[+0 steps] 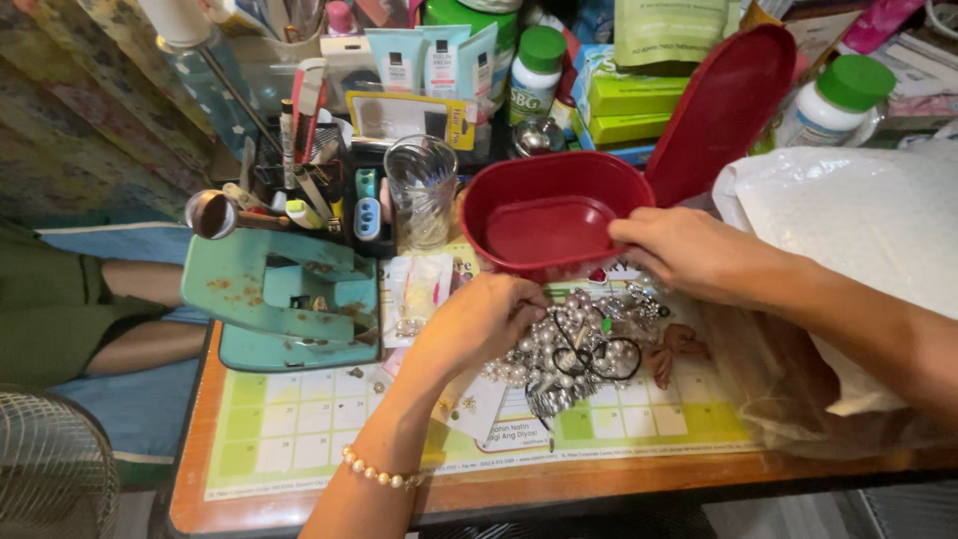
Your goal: The person handles small jewelry items and a pearl necklace on a cluttered table. They pick up and examine a small item, then place it into a red container. They then pick up a pearl necklace, inspect it, and place it into the same red container.
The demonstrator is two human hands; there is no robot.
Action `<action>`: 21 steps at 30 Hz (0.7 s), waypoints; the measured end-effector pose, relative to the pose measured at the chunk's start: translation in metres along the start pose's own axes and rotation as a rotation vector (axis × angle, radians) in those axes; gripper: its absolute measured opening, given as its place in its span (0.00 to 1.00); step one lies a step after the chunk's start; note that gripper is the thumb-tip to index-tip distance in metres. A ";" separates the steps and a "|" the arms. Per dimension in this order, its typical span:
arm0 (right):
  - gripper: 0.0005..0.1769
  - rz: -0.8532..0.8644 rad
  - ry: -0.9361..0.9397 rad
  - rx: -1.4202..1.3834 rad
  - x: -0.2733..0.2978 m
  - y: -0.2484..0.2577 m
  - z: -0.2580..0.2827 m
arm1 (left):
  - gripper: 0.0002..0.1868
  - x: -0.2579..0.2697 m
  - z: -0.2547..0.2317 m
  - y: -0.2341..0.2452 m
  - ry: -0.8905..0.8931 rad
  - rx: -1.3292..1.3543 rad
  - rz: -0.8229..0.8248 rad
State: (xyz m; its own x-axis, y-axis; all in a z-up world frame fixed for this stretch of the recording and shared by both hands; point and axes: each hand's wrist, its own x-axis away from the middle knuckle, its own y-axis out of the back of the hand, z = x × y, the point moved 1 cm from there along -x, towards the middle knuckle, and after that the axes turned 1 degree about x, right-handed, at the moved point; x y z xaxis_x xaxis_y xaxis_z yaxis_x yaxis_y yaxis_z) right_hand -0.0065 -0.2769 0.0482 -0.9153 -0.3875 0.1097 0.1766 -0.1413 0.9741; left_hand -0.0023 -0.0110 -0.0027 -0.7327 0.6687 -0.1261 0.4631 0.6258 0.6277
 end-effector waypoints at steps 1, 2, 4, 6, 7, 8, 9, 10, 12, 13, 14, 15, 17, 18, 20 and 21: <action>0.11 -0.007 0.002 0.020 -0.004 -0.003 0.003 | 0.07 0.000 -0.002 0.000 0.035 0.017 0.011; 0.11 -0.014 0.005 0.039 -0.007 -0.004 0.007 | 0.07 -0.001 -0.004 0.002 0.025 0.030 -0.011; 0.11 -0.007 0.006 0.191 -0.011 -0.002 0.014 | 0.08 -0.002 -0.008 0.007 0.006 0.056 -0.055; 0.14 -0.024 0.013 0.296 -0.011 0.004 0.021 | 0.07 -0.001 -0.011 0.014 0.058 0.042 -0.122; 0.15 -0.045 0.019 0.326 -0.010 0.009 0.025 | 0.06 0.000 -0.012 0.017 0.085 0.035 -0.156; 0.15 -0.067 0.028 0.356 -0.009 0.014 0.029 | 0.06 -0.001 -0.012 0.021 0.104 0.097 -0.166; 0.15 -0.074 0.012 0.329 -0.004 0.017 0.033 | 0.05 -0.001 -0.011 0.024 0.123 0.160 -0.176; 0.15 -0.079 -0.002 0.300 0.005 0.019 0.039 | 0.05 0.000 -0.011 0.026 0.145 0.222 -0.186; 0.13 -0.061 -0.037 0.235 0.020 0.017 0.052 | 0.05 0.000 -0.010 0.028 0.080 0.186 -0.280; 0.09 -0.039 -0.058 0.199 0.027 0.013 0.058 | 0.05 0.000 -0.010 0.027 0.047 0.168 -0.326; 0.07 -0.016 -0.081 0.164 0.033 0.008 0.064 | 0.05 0.000 -0.009 0.027 0.036 0.155 -0.339; 0.07 -0.034 -0.038 0.128 0.036 0.001 0.070 | 0.05 0.000 -0.008 0.026 0.026 0.143 -0.351; 0.10 -0.068 0.045 0.056 0.038 -0.016 0.080 | 0.05 -0.001 -0.006 0.023 -0.003 0.147 -0.359; 0.11 -0.142 0.064 -0.002 0.037 -0.022 0.083 | 0.05 -0.002 -0.004 0.024 -0.022 0.159 -0.356; 0.12 -0.293 0.102 -0.116 0.032 -0.036 0.087 | 0.05 0.000 0.001 0.026 0.011 0.176 -0.302; 0.14 -0.332 0.108 -0.139 0.026 -0.042 0.088 | 0.05 0.003 0.004 0.026 0.062 0.179 -0.252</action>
State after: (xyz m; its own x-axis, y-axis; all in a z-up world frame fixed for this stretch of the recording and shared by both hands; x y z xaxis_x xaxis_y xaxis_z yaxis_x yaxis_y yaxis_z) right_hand -0.0692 -0.2005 0.0272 -0.8888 -0.3927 -0.2361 -0.0688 -0.3951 0.9161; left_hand 0.0099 0.0089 0.0106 -0.8621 0.4614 -0.2095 0.3397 0.8330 0.4367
